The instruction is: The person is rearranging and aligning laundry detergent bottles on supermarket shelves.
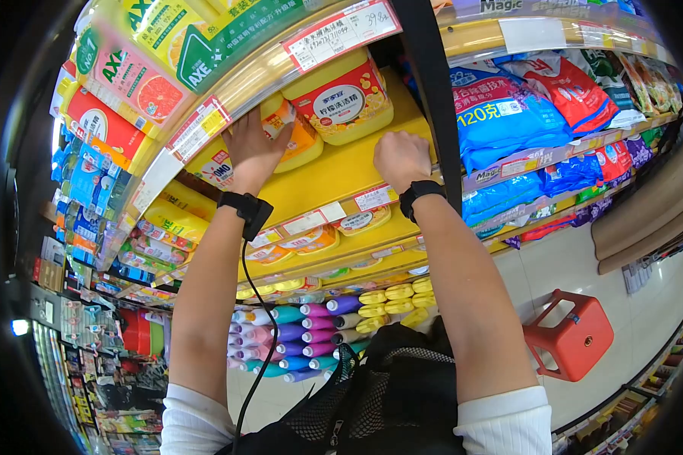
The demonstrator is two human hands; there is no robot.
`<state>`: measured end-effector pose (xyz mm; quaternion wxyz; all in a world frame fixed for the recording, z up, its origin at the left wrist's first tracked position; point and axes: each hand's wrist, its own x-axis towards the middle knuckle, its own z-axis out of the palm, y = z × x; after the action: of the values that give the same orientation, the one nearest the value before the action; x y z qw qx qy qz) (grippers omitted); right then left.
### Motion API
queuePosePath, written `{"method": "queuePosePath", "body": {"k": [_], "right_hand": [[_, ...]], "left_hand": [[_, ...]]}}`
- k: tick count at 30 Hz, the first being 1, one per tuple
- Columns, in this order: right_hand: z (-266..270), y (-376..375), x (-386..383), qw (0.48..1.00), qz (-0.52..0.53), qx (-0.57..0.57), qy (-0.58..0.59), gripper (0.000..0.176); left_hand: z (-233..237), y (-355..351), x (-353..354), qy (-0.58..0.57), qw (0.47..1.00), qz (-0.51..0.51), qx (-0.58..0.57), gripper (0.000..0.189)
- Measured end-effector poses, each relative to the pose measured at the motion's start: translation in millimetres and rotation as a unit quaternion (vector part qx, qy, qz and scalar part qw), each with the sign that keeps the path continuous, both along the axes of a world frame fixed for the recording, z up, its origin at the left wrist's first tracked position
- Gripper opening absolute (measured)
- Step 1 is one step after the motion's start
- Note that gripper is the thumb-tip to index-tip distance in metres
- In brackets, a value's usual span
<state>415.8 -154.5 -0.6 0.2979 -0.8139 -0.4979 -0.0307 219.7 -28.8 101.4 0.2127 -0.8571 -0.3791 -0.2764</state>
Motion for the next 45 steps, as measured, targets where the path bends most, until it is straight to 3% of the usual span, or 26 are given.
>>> {"method": "queuePosePath", "body": {"k": [11, 23, 32, 35, 36, 39, 40, 45], "right_hand": [[2, -1, 1, 1.0, 0.014, 0.003, 0.012, 0.026], [7, -5, -1, 1.0, 0.021, 0.008, 0.019, 0.025], [3, -3, -1, 1.0, 0.011, 0.018, 0.012, 0.028], [4, -3, -1, 1.0, 0.016, 0.014, 0.011, 0.028], [4, -4, -1, 1.0, 0.016, 0.012, 0.01, 0.028], [4, -3, 0, 1.0, 0.008, 0.009, 0.006, 0.028], [3, -3, -1, 1.0, 0.008, 0.006, 0.003, 0.028], [0, -2, -2, 1.0, 0.006, 0.027, 0.01, 0.028]], "left_hand": [[-1, 9, -3, -0.022, 0.999, -0.022, 0.041, 0.053], [0, 11, -10, 0.002, 1.0, 0.006, -0.012, 0.045], [-1, 5, -25, 0.032, 0.999, -0.033, -0.02, 0.059], [0, -6, -40, 0.004, 0.984, -0.161, 0.077, 0.054], [0, -13, -47, 0.028, 0.984, -0.135, 0.111, 0.052], [-3, -10, -83, 0.065, 0.995, -0.04, 0.066, 0.064], [-3, -2, -96, 0.064, 0.992, -0.024, 0.11, 0.062], [11, 23, -137, 0.021, 0.995, 0.098, 0.004, 0.065]]}}
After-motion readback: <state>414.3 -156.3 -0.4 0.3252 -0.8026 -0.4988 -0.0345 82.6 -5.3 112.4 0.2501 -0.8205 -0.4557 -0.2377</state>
